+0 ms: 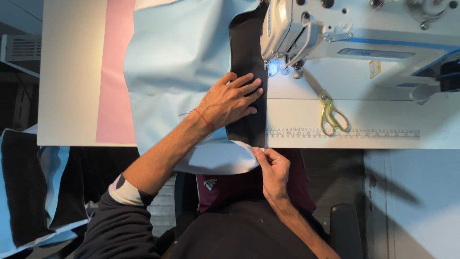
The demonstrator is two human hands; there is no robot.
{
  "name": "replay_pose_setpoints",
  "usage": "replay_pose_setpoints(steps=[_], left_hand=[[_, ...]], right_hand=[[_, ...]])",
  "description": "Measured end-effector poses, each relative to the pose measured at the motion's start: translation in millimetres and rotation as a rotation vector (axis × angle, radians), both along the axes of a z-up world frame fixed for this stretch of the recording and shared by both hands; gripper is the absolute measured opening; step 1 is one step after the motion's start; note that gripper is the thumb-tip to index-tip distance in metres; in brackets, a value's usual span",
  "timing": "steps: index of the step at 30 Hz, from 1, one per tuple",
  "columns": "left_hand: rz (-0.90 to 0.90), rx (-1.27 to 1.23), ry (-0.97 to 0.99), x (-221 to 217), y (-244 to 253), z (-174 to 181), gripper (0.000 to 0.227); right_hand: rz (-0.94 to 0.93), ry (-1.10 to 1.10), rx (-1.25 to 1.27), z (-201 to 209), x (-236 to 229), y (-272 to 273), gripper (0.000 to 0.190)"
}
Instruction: Sewing pieces of blue and black fabric together using an industrial sewing machine.
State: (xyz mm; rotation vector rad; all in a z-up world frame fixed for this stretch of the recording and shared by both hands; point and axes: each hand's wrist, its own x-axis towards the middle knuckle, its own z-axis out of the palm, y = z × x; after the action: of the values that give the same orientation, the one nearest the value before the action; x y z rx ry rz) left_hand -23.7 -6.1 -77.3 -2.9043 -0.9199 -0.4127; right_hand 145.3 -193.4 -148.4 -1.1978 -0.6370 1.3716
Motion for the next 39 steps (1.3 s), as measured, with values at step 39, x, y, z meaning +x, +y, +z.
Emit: replay_pose_setpoints(steps=[39], left_hand=[[-0.082, -0.119, -0.172, -11.7, 24.5, -18.7, 0.054]], right_hand=[[0.353, -1.858, 0.563, 81.9, 23.6, 114.3, 0.056]])
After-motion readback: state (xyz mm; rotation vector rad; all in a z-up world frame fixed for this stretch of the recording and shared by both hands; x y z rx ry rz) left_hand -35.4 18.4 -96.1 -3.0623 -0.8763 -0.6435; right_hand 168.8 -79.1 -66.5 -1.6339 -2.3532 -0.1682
